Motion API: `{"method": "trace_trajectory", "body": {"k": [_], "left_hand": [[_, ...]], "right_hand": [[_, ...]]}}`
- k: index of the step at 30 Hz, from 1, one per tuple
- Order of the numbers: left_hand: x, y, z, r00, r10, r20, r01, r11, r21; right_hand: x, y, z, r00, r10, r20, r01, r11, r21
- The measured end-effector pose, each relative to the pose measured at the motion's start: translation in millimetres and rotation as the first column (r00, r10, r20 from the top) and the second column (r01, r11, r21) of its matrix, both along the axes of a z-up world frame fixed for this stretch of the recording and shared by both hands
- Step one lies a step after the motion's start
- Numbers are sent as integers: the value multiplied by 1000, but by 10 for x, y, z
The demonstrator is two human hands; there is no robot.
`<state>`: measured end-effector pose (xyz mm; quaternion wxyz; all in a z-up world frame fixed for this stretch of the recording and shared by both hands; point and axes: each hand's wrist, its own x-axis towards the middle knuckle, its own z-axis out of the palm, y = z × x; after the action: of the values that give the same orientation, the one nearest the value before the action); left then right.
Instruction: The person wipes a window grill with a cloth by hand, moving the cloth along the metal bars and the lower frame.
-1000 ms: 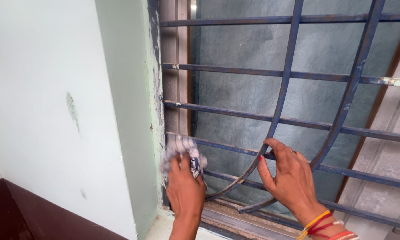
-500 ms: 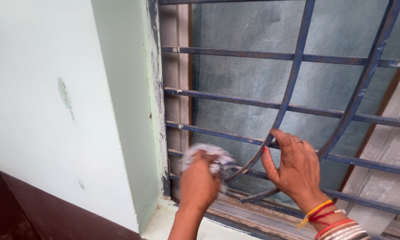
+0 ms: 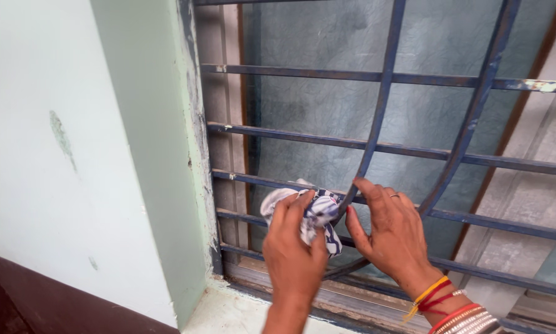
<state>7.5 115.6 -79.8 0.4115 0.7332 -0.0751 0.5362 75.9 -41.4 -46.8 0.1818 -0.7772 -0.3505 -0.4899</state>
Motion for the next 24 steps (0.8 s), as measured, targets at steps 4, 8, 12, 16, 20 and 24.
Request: {"method": "trace_trajectory", "body": {"k": [4, 8, 12, 16, 20, 24], "left_hand": [[0, -384, -226, 987, 143, 68, -151, 979, 134], [-39, -466, -215, 975, 172, -142, -173, 985, 0], [-57, -788, -141, 988, 143, -64, -140, 989, 44], [-77, -1080, -136, 932, 61, -356, -71, 997, -16], [-113, -1484, -47, 995, 99, -2, -99, 995, -24], [-167, -1820, 142, 980, 63, -188, -88, 988, -128]], "right_hand": [[-58, -115, 11, 996, 94, 1, -93, 992, -83], [-155, -285, -166, 980, 157, 125, -146, 985, -95], [-206, -526, -342, 982, 177, 60, -170, 979, -110], [-216, -909, -433, 978, 185, 96, -171, 976, -136], [-247, -1338, -446, 982, 129, 138, -124, 991, -46], [-242, -1770, -410, 990, 52, 129, -48, 998, -37]]}}
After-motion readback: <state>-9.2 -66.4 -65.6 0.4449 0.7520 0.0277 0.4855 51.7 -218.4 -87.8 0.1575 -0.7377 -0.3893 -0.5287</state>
